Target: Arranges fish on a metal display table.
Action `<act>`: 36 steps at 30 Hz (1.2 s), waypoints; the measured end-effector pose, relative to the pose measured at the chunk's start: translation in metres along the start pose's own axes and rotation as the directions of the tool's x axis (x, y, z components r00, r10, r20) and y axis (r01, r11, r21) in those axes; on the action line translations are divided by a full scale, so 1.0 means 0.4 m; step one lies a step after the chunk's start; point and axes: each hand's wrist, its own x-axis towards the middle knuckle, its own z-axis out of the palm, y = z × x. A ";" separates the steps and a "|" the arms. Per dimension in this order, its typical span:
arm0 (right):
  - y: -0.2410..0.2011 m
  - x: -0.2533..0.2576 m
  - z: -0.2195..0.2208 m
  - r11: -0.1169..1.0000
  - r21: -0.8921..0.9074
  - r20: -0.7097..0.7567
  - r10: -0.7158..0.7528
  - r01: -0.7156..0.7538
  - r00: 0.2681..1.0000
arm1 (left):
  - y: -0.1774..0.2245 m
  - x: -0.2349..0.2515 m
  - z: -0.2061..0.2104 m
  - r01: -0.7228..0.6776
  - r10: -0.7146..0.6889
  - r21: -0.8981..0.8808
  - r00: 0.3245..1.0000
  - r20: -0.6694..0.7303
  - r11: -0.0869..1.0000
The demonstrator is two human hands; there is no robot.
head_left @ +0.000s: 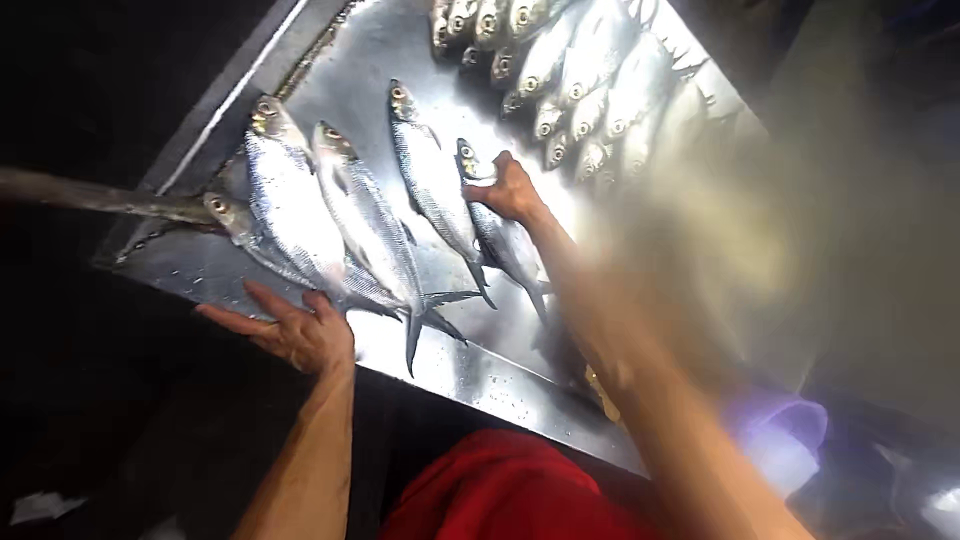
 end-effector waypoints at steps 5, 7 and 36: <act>0.039 -0.076 0.037 0.985 0.152 0.020 -0.091 0.087 0.996 | -0.032 0.013 0.018 0.011 -0.011 0.007 1.000 -0.022 1.000; 0.033 -0.108 0.040 0.974 0.196 0.024 -0.124 0.117 0.992 | -0.037 0.013 0.021 0.010 -0.010 0.004 1.000 -0.005 1.000; 0.229 -0.457 0.296 0.992 -0.007 -0.243 0.122 -0.127 0.962 | -0.025 0.011 0.025 -0.029 0.027 0.080 0.999 0.036 0.996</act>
